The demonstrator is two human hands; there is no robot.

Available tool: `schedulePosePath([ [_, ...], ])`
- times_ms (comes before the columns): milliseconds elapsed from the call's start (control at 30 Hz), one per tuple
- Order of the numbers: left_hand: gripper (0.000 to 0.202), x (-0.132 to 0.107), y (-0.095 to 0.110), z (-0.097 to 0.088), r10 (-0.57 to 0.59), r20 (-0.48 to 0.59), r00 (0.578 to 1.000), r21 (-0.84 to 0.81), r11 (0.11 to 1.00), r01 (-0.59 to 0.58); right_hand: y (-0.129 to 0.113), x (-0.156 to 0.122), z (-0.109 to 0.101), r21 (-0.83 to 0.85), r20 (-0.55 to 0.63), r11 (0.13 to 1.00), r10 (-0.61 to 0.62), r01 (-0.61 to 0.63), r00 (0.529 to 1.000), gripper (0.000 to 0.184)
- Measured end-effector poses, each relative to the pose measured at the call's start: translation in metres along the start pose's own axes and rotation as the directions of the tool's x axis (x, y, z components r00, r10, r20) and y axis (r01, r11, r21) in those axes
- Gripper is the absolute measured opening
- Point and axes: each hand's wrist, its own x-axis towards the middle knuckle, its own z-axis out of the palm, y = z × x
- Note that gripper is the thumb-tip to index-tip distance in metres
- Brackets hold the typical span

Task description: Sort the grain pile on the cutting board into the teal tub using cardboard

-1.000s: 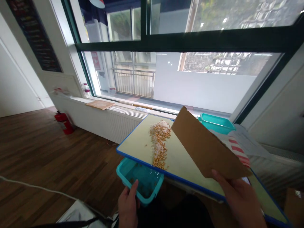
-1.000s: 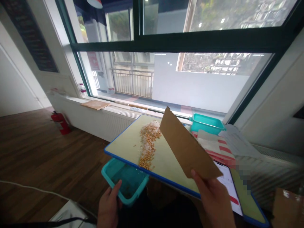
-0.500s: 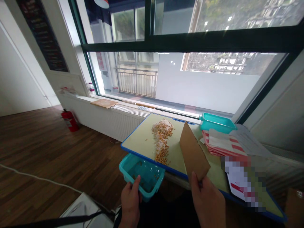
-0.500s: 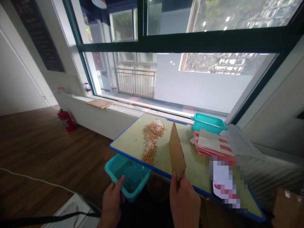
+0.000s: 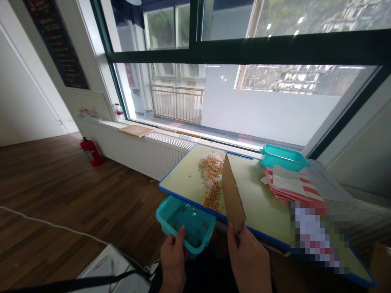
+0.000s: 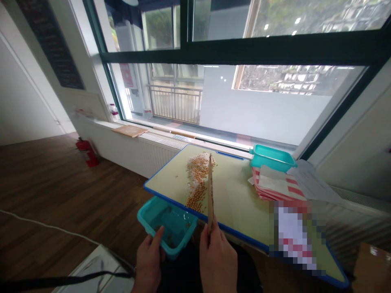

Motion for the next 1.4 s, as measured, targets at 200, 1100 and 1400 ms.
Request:
schedulePosePath([
  [200, 0.039, -0.002, -0.005, 0.005, -0.017, 0.005, 1.000, -0.067, 0.998, 0.017, -0.016, -0.002, 0.002, 0.029, -0.100, 0.995, -0.096, 0.099, 0.990, 0.048],
  [1100, 0.038, 0.004, -0.004, 0.006, -0.047, 0.037, 0.998, -0.126, 0.991, 0.051, -0.052, -0.002, -0.004, 0.228, -0.018, 0.967, -0.108, 0.109, 0.994, 0.049],
  [1400, 0.038, 0.010, -0.002, 0.010, -0.039, 0.029, 0.999, -0.117, 0.992, 0.042, -0.063, 0.000, -0.002, 0.257, -0.066, 0.952, -0.153, 0.165, 0.986, 0.047],
])
